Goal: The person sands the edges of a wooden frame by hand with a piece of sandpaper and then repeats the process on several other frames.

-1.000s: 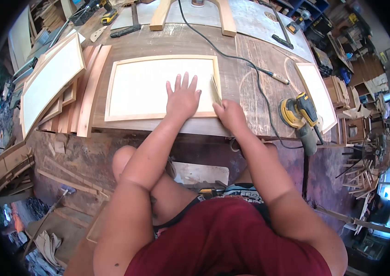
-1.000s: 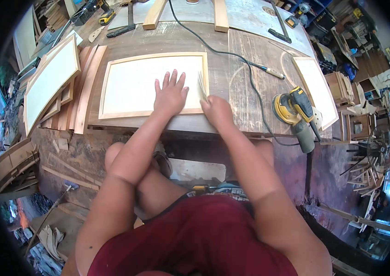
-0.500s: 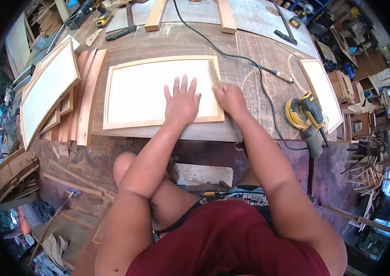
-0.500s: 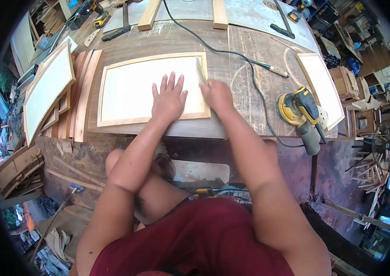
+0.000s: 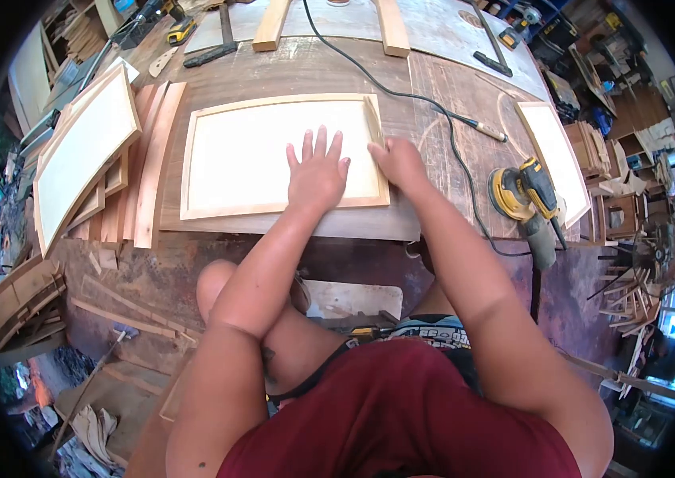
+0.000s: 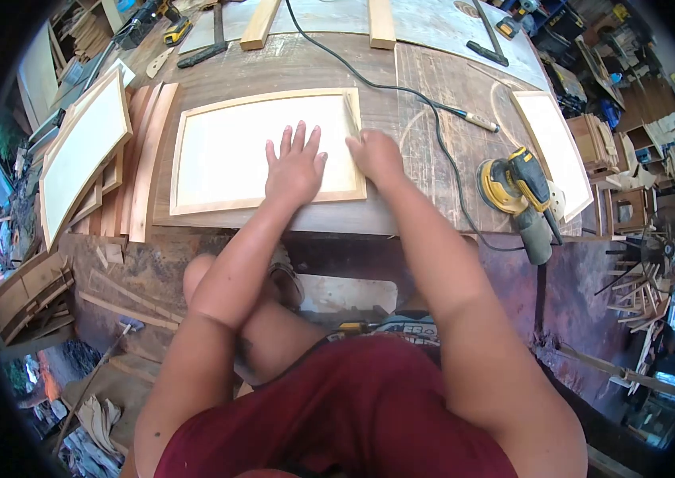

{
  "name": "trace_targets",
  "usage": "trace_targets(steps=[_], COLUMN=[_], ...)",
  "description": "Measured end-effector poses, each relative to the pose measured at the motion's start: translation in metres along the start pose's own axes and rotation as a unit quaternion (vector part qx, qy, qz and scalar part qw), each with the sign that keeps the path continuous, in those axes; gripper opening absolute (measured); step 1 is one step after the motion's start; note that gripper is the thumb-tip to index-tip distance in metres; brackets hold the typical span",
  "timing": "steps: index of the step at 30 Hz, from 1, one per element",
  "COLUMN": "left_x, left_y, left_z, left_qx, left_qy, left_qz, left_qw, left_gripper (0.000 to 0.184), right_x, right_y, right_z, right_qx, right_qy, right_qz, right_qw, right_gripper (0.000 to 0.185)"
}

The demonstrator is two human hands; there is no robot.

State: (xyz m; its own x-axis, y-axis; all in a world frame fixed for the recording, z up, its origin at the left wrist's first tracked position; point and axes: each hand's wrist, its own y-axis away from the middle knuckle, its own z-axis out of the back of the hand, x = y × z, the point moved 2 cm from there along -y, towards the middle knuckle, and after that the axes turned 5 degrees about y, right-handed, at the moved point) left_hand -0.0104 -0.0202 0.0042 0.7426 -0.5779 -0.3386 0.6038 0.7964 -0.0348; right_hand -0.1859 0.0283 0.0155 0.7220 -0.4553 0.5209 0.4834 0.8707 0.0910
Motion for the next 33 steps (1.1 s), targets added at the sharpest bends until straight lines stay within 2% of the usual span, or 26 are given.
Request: trace_targets(steps=[6, 16, 27, 32, 33], left_x=[0.001, -0.001, 0.0, -0.001, -0.001], left_y=[-0.001, 0.002, 0.002, 0.002, 0.002], left_z=[-0.003, -0.002, -0.003, -0.002, -0.003], left_qx=[-0.007, -0.005, -0.009, -0.012, -0.009], left_qy=[0.0, 0.012, -0.015, -0.011, -0.008], left_qz=[0.001, -0.001, -0.013, -0.016, -0.015], left_qw=[1.0, 1.0, 1.0, 1.0, 1.0], left_gripper=[0.058, 0.058, 0.057, 0.057, 0.057], right_x=[-0.001, -0.002, 0.008, 0.006, 0.003], right_y=[0.072, 0.073, -0.084, -0.094, -0.086], right_z=[0.002, 0.003, 0.005, 0.002, 0.001], right_qx=[0.026, 0.022, -0.027, -0.036, -0.034], right_qy=[0.032, 0.005, 0.014, 0.004, 0.025], right_qz=[-0.007, -0.002, -0.019, -0.031, -0.007], right_qw=[0.999, 1.0, 0.999, 0.999, 0.999], right_gripper=[0.035, 0.036, 0.036, 0.036, 0.035])
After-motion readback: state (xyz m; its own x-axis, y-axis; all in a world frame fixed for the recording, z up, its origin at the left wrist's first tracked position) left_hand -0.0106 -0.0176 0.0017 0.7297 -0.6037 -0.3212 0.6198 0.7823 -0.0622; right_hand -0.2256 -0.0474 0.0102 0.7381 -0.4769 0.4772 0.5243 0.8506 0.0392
